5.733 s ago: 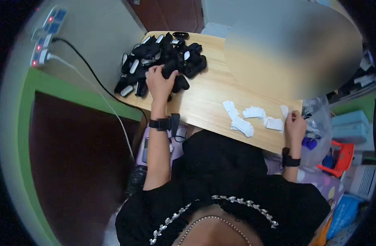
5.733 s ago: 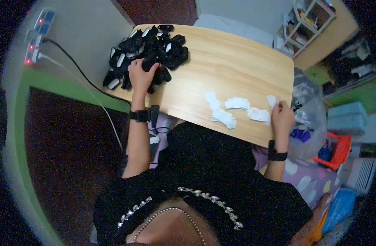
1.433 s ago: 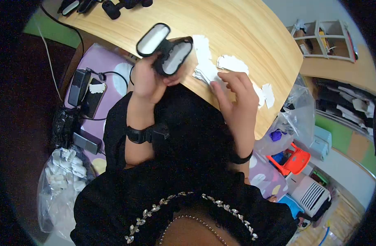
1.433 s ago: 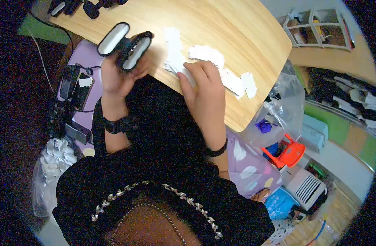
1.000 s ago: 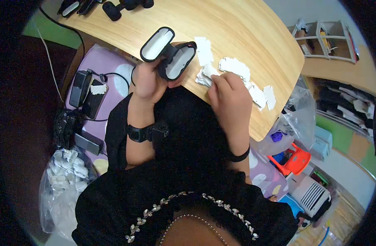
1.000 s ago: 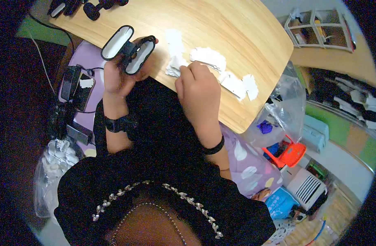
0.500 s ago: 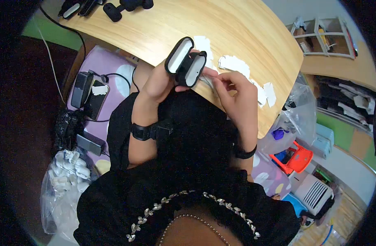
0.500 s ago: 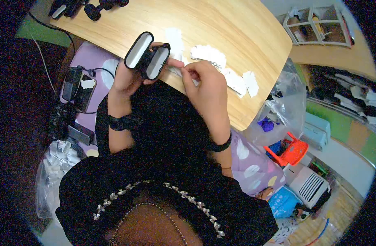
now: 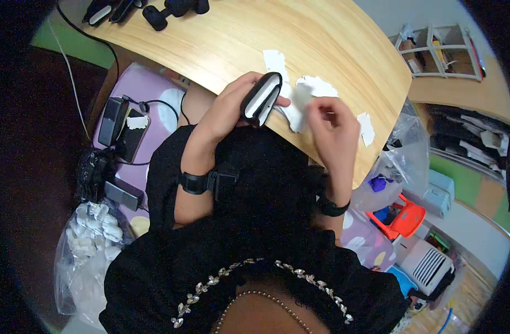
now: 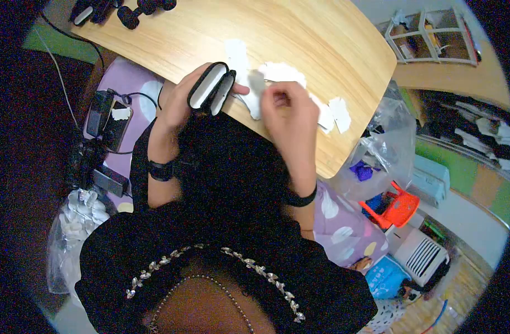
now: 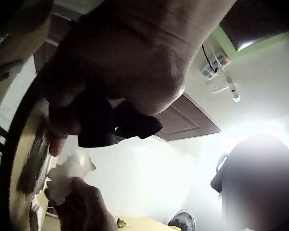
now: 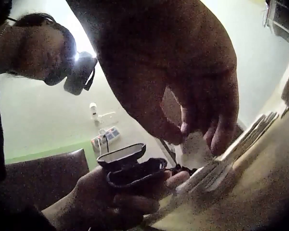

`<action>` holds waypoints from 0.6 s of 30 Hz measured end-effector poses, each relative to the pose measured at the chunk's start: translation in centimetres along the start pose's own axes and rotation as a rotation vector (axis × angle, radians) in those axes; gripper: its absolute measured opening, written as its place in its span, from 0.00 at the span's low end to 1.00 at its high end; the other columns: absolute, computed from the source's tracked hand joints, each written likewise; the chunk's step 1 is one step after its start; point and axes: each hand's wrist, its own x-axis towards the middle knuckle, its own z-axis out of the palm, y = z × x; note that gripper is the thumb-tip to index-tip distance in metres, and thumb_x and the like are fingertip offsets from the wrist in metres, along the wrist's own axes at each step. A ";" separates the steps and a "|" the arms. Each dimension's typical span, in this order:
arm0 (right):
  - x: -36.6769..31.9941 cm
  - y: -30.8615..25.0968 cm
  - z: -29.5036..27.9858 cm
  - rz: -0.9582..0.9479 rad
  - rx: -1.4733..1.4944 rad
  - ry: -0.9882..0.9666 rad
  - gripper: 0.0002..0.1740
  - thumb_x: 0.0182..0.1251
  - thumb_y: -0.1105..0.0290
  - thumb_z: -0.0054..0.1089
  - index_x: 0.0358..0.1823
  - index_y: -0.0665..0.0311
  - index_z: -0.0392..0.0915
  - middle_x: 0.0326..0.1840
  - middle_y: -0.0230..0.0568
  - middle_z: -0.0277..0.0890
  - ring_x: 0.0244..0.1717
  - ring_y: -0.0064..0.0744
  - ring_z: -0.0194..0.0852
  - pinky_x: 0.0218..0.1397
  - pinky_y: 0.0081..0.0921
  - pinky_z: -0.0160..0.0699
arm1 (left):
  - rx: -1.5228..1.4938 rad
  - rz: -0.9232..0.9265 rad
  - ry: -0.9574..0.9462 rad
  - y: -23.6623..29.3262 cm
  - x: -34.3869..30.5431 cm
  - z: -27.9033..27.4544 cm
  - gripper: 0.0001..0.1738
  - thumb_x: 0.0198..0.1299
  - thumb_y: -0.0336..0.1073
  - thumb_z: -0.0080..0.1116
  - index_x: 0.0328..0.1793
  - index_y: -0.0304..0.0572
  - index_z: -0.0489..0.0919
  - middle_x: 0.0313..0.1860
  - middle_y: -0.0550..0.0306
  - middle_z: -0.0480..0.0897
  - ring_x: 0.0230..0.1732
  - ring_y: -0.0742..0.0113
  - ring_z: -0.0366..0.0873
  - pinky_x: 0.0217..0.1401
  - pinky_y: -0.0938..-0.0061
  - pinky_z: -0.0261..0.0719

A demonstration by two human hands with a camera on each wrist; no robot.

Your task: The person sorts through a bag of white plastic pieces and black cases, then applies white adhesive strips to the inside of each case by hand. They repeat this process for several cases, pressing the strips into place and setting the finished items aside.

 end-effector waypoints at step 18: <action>-1.1 -4.5 0.6 -0.792 -0.226 0.096 0.16 0.45 0.77 0.60 0.40 0.70 0.81 0.41 0.45 0.77 0.43 0.44 0.78 0.50 0.42 0.77 | -0.163 0.395 -0.193 2.3 -1.6 1.1 0.23 0.45 0.16 0.63 0.47 0.38 0.68 0.60 0.25 0.72 0.63 0.50 0.73 0.64 0.63 0.72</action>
